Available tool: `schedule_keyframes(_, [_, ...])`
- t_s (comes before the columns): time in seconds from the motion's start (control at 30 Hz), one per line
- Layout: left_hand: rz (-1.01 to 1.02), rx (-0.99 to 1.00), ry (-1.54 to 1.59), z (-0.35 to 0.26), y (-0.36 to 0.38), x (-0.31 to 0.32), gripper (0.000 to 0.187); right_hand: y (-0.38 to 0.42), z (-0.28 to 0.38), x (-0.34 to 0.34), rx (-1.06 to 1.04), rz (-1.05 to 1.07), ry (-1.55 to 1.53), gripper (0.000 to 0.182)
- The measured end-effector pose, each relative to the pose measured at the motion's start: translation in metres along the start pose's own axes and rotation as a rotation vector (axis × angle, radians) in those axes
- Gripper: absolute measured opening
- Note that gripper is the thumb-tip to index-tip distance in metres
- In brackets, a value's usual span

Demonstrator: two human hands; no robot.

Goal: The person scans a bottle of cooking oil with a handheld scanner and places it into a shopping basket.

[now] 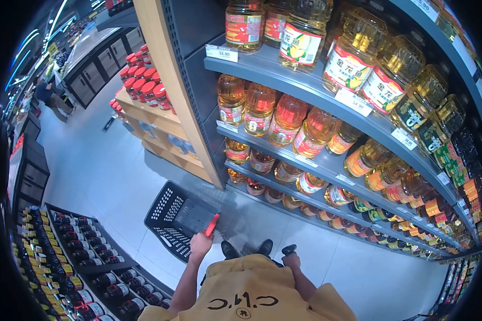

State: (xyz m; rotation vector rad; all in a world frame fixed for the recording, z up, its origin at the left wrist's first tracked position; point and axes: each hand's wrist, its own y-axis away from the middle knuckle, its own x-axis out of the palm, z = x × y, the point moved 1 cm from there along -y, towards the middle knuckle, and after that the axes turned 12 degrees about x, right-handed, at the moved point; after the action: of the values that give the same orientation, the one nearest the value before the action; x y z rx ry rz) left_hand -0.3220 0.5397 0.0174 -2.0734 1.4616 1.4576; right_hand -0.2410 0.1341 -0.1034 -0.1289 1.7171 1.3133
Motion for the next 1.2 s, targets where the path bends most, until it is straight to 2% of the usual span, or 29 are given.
schedule_keyframes(0.43, [-0.003, 0.000, 0.020, 0.003, 0.000, 0.002, 0.037, 0.002, 0.003, -0.002, -0.018, -0.006, 0.007, 0.050])
schedule_keyframes(0.53, [-0.017, -0.010, 0.019, 0.002, 0.000, 0.003, 0.036, 0.000, 0.003, -0.003, -0.031, 0.050, 0.025, 0.050])
schedule_keyframes(0.93, [-0.035, 0.036, 0.010, 0.002, -0.001, 0.002, 0.036, -0.003, 0.002, 0.002, -0.049, -0.020, 0.018, 0.048])
schedule_keyframes(1.2, [-0.041, 0.039, -0.003, 0.004, -0.002, 0.006, 0.033, 0.011, 0.009, -0.009, -0.023, 0.030, 0.029, 0.049])
